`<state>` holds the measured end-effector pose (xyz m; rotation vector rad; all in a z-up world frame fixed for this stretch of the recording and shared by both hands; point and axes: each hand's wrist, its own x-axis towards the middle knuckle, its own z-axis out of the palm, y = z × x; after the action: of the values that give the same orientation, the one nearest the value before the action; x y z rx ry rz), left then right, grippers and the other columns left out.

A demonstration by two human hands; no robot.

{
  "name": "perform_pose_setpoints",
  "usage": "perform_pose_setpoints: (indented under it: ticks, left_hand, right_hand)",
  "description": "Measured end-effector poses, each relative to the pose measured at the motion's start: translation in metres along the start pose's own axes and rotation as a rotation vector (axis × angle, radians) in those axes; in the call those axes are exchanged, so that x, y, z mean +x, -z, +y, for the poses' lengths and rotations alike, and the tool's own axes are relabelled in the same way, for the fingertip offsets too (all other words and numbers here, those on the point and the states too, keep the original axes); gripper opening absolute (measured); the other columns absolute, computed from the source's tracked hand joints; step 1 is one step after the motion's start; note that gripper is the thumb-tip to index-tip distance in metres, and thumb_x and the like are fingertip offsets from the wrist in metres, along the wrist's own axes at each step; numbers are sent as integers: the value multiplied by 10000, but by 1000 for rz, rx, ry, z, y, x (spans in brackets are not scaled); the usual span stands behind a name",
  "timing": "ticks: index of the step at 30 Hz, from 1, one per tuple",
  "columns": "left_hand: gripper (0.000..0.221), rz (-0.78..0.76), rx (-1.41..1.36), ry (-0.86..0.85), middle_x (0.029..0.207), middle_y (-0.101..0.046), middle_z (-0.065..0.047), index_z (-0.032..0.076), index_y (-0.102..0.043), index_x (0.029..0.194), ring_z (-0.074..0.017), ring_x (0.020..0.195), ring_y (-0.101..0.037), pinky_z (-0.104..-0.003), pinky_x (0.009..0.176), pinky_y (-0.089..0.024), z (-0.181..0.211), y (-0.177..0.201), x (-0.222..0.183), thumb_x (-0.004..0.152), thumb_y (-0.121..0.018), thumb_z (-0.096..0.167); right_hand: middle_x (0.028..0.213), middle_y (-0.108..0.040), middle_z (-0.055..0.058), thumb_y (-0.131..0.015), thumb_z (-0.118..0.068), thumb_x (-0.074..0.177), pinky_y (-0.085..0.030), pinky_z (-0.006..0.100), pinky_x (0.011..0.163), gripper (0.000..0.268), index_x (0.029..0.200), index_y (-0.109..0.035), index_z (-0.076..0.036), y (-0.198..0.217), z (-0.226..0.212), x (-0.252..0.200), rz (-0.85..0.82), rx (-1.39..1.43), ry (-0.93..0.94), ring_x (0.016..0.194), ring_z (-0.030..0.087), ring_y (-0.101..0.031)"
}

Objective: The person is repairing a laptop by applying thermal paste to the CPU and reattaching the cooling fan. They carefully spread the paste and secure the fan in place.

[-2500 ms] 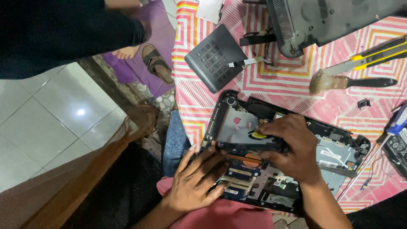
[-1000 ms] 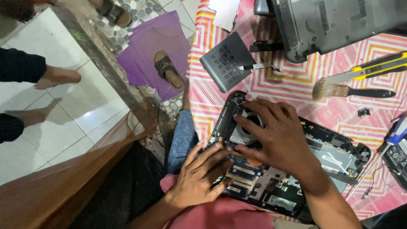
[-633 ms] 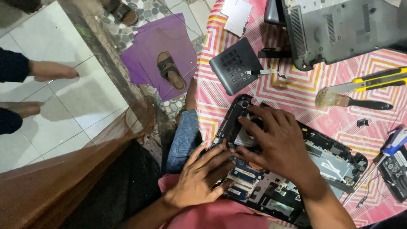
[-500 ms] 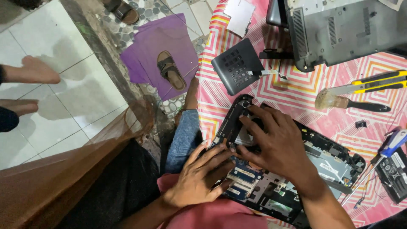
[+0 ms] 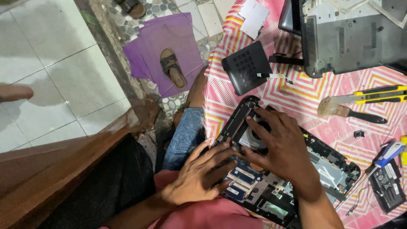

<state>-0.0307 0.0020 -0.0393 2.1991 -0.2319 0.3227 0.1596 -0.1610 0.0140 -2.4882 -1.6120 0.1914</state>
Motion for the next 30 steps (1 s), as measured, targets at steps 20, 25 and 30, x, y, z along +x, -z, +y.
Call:
perform_pose_setpoints:
  ticks: [20, 25, 30]
  left_hand:
    - [362, -14, 7, 1, 1444, -527, -141, 151, -493, 1351, -347, 1392, -530, -558, 1162, -318, 0, 1, 0, 1024, -539, 298]
    - [360, -11, 6, 3, 1441, -534, -135, 142, -501, 1342, -350, 1386, -536, -561, 1150, -331, -1, 0, -1, 1018, -546, 294]
    - [327, -57, 3, 23, 1449, -533, -133, 130, -556, 1290, -318, 1403, -493, -546, 1165, -298, 0, 5, 4, 1021, -523, 313]
  right_hand:
    - [1389, -579, 109, -720, -492, 854, -469, 485, 968, 571, 1306, -625, -156, -8, -2, -7, 63, 53, -42, 1180, 359, -553]
    - [1375, -587, 103, -758, -488, 831, -495, 464, 878, 561, 1262, -629, -152, -8, 1, -3, 101, 105, -10, 1113, 337, -570]
    - [1391, -589, 108, -780, -448, 852, -513, 454, 864, 530, 1268, -645, -147, -8, 1, -3, 126, 74, -4, 1104, 341, -562]
